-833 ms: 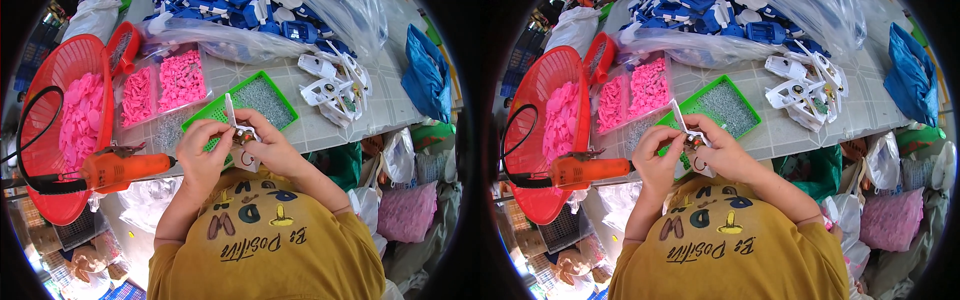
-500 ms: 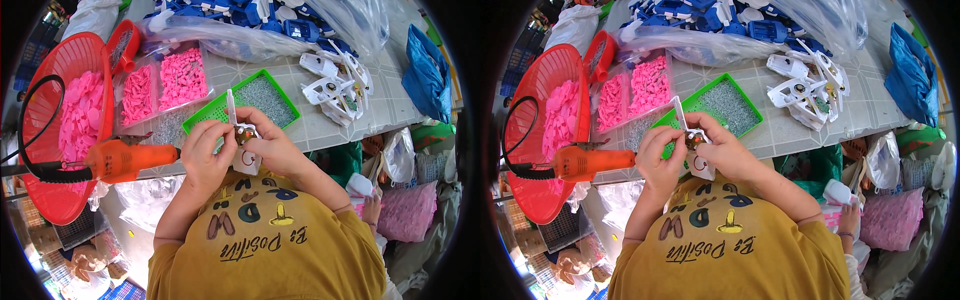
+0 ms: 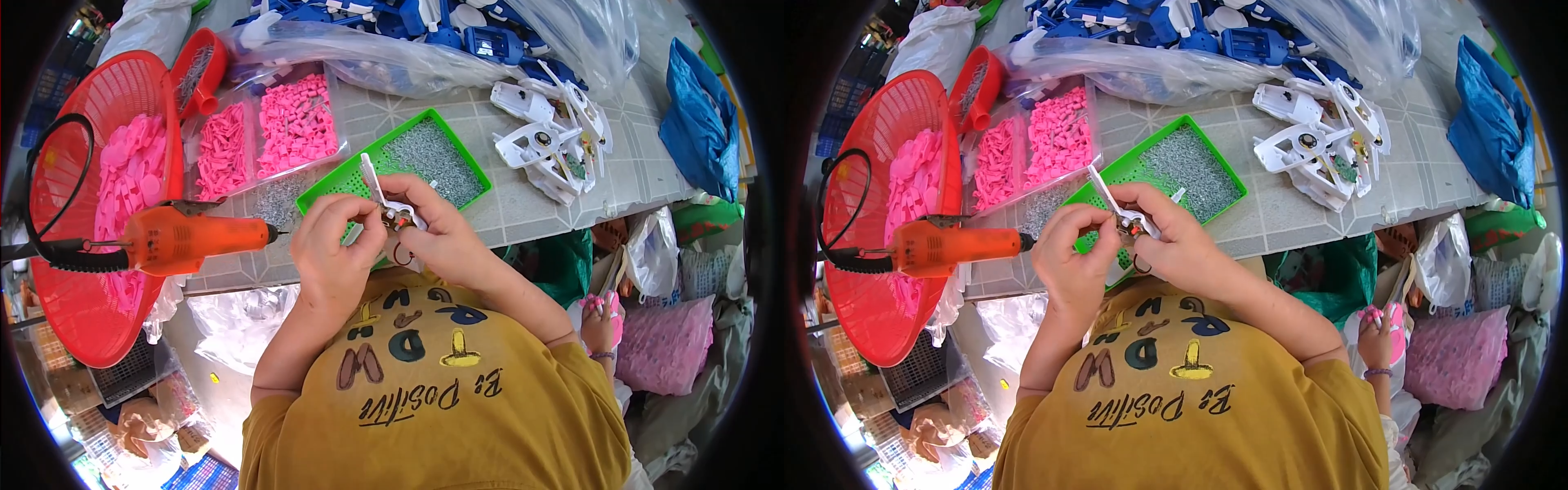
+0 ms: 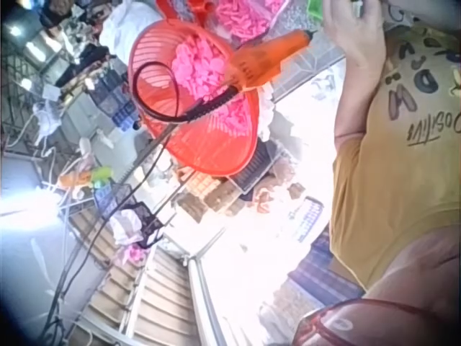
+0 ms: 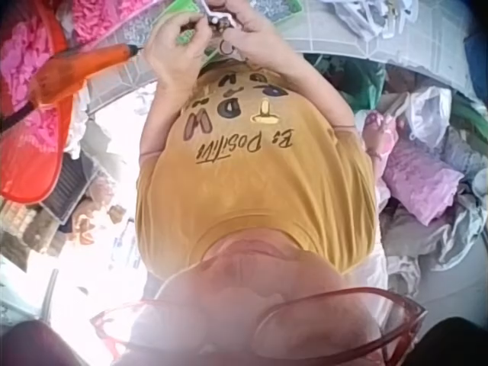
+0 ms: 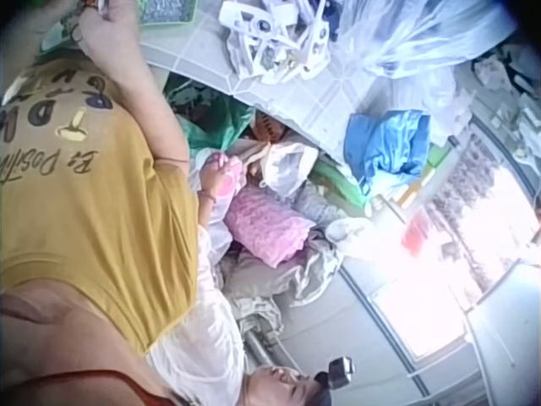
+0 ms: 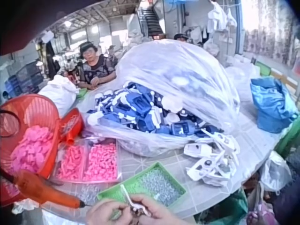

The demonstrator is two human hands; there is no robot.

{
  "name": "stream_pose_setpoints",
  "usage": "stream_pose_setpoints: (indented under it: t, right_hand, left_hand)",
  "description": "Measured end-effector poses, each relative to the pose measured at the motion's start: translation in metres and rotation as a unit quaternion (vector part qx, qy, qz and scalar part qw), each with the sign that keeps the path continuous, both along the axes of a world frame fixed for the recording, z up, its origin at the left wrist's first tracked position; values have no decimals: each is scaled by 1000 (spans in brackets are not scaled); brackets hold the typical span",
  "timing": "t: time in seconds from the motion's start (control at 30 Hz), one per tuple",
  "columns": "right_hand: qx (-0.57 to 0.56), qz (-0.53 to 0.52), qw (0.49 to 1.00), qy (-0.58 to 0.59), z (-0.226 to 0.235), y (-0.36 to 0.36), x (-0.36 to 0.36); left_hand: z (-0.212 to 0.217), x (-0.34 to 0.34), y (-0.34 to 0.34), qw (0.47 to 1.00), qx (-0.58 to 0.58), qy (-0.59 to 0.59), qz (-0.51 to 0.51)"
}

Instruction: Assembling the internal components, plastic shells, and screws of toy walkie-talkies.

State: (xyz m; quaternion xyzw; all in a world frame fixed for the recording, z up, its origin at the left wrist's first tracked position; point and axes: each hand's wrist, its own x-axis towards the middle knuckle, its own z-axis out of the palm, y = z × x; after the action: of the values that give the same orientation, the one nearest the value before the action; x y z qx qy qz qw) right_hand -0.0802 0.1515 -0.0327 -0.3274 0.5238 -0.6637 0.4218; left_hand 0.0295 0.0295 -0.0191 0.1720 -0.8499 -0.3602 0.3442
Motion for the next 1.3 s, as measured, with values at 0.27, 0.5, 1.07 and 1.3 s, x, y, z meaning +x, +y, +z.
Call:
stream_pose_setpoints:
  t: [0.27, 0.5, 1.07, 1.3]
  right_hand:
    - [-33, -28, 999, 1, -5, 0, 0]
    - [-1, -10, 1000, 14, 0, 3, 0]
    - [-71, -198, 978, 6, -30, -13, 20]
    - [-30, -180, 962, -201, -6, 20, 13]
  left_hand:
    - [10, -2, -3, 999, 10, -37, -30]
    - [13, -2, 1, 998, 30, -47, -33]
    - [-2, -7, 16, 993, -64, -92, -22]
    - [-3, -19, 19, 988, -74, -94, -100]
